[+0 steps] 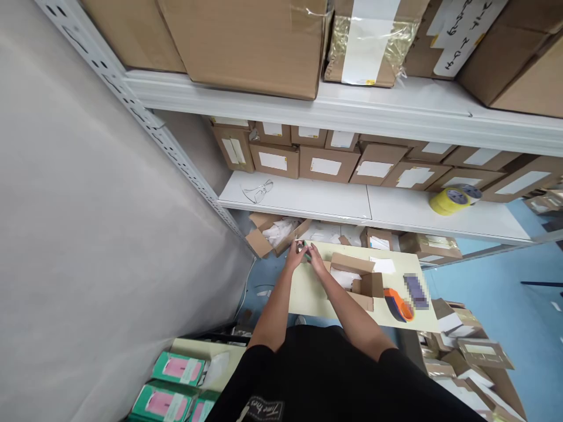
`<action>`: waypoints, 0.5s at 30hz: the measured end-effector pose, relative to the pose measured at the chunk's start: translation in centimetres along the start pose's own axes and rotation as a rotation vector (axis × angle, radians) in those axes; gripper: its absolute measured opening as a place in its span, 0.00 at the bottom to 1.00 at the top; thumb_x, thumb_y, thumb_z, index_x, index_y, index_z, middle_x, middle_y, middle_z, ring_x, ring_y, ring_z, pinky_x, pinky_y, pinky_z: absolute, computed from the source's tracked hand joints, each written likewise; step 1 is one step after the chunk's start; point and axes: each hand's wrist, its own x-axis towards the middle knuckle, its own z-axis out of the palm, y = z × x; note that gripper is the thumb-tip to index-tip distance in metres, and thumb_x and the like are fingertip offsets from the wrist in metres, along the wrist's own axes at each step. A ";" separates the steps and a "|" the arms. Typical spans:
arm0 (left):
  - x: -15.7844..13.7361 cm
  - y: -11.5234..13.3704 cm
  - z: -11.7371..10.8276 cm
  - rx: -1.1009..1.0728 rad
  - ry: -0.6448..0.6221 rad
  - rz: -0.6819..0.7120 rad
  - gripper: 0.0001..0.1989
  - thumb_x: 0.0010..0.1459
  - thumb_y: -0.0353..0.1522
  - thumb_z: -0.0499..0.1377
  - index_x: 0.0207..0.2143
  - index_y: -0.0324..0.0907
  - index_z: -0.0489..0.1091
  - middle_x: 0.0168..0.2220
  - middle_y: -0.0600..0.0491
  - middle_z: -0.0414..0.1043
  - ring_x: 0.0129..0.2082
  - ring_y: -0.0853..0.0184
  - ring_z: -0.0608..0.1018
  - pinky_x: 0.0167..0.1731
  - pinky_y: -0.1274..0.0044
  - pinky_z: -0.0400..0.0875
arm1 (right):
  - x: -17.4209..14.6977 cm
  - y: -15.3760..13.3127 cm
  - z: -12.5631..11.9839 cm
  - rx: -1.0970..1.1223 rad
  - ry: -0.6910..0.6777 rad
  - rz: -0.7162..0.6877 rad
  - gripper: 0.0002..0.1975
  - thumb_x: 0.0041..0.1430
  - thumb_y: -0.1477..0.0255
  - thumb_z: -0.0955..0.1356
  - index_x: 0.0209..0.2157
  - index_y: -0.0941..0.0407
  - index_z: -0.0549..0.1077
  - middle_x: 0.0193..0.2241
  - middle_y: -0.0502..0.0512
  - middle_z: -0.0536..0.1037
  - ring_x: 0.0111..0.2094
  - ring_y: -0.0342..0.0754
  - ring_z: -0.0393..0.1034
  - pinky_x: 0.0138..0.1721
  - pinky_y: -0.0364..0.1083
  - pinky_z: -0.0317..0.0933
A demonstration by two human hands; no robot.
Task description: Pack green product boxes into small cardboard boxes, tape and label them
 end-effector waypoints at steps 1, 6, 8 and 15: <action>0.3 -0.1 0.1 0.028 -0.008 -0.022 0.41 0.60 0.44 0.65 0.70 0.40 0.56 0.64 0.37 0.67 0.64 0.53 0.70 0.60 0.69 0.65 | -0.1 0.1 0.6 0.063 0.016 0.054 0.36 0.68 0.50 0.56 0.72 0.50 0.56 0.68 0.58 0.67 0.66 0.56 0.65 0.62 0.58 0.65; 0.4 -0.8 0.1 0.158 0.016 0.007 0.38 0.62 0.39 0.64 0.71 0.40 0.56 0.60 0.36 0.69 0.58 0.53 0.76 0.56 0.69 0.67 | -0.8 0.3 0.7 0.197 -0.014 0.172 0.32 0.68 0.58 0.58 0.70 0.48 0.57 0.62 0.57 0.75 0.61 0.52 0.72 0.60 0.57 0.66; 0.2 -0.9 -0.2 0.188 0.024 0.027 0.36 0.64 0.36 0.61 0.71 0.38 0.56 0.59 0.35 0.69 0.57 0.53 0.76 0.56 0.69 0.68 | -1.1 0.4 -0.2 0.180 -0.013 0.164 0.31 0.67 0.57 0.59 0.69 0.48 0.59 0.59 0.58 0.77 0.57 0.53 0.75 0.58 0.57 0.67; -1.4 0.4 -3.6 0.054 0.173 0.158 0.35 0.63 0.38 0.61 0.70 0.40 0.58 0.61 0.37 0.69 0.60 0.51 0.73 0.59 0.65 0.67 | -2.3 0.9 -4.0 0.177 0.172 0.079 0.33 0.60 0.51 0.64 0.62 0.53 0.70 0.61 0.64 0.75 0.60 0.57 0.72 0.58 0.55 0.67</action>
